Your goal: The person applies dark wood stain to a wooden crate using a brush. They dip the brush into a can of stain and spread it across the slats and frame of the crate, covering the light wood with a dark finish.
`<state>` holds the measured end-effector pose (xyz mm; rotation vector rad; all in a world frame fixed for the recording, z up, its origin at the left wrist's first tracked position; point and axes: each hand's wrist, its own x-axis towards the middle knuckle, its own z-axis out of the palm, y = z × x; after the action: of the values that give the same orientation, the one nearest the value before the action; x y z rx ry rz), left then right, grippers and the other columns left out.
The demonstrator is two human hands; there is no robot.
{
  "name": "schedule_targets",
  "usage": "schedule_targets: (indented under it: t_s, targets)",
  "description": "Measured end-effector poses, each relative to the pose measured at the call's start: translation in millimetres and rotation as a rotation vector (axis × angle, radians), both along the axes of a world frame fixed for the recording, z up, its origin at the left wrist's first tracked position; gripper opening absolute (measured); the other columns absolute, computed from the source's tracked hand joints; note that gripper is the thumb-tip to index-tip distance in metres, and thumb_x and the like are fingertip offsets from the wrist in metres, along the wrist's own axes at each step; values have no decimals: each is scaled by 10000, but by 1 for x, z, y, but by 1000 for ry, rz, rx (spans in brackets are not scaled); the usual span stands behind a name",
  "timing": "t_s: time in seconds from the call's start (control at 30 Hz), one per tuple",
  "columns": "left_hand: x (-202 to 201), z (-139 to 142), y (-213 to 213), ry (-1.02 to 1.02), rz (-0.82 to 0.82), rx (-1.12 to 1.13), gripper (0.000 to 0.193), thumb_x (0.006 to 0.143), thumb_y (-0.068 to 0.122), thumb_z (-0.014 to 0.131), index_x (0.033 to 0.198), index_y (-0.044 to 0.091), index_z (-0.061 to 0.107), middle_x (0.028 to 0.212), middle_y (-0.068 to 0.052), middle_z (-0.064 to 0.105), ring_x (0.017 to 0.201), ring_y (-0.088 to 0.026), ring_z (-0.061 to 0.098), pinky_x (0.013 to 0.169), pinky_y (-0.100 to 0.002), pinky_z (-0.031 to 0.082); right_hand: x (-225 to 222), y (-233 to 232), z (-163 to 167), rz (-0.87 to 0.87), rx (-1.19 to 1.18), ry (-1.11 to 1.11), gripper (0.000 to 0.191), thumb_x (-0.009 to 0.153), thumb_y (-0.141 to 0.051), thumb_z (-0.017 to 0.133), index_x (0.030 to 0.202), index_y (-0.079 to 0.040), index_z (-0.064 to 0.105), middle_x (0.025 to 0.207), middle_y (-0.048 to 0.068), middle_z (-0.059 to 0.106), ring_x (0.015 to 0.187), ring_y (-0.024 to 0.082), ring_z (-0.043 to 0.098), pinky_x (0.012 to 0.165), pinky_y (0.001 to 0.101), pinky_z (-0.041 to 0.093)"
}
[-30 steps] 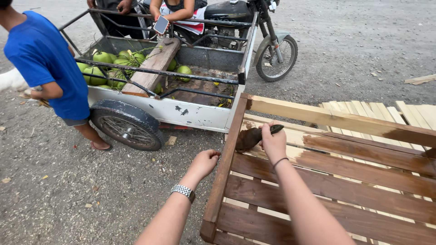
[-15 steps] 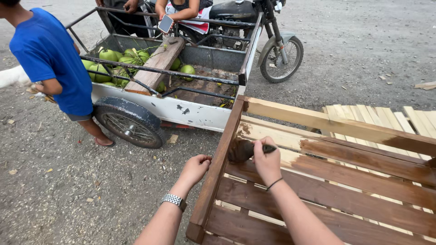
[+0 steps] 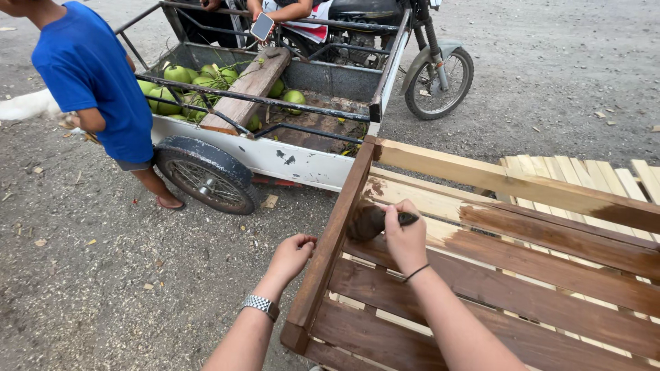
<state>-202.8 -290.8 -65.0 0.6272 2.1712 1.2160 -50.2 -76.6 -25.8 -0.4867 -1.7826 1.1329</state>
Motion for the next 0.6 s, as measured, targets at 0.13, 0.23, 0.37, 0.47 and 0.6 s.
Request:
schedule_targets:
  t_s: [0.13,0.23,0.37,0.47,0.6]
  targets:
    - [3,2,0,13,-12,14,321,942,213,579,1166,60,749,1050,-95,793,964,-174,749,881,-326,557,-6,23,14,-3,-495,-31,191,987,-194,571,853,-58,561,762,66,691,440,102,548,388,276,438]
    - [5,2,2,27,-11,-14,320,943,227,587,1165,62,747,1044,-103,793,956,-182,752,877,-326,553,-12,22,7,6,-413,-125,209,1000,-201,589,855,-50,581,680,86,633,455,114,570,422,282,452]
    - [7,0,5,6,-16,34,318,939,226,586,1158,58,744,1038,-106,801,939,-188,761,863,-329,561,9,20,7,4,188,-141,210,1003,-157,650,843,-31,598,702,64,633,652,138,588,597,281,499]
    - [8,-2,0,0,-7,24,320,941,230,589,1161,59,746,1054,-100,795,949,-181,758,868,-326,563,35,43,40,60,-138,-449,174,963,-178,614,848,-47,626,656,50,630,561,144,620,539,293,500]
    - [12,-3,-4,-28,6,39,326,934,229,585,1158,59,750,1051,-103,805,950,-187,760,874,-334,561,43,54,92,111,139,-658,149,955,-176,694,903,-36,692,718,72,671,625,146,622,608,287,511]
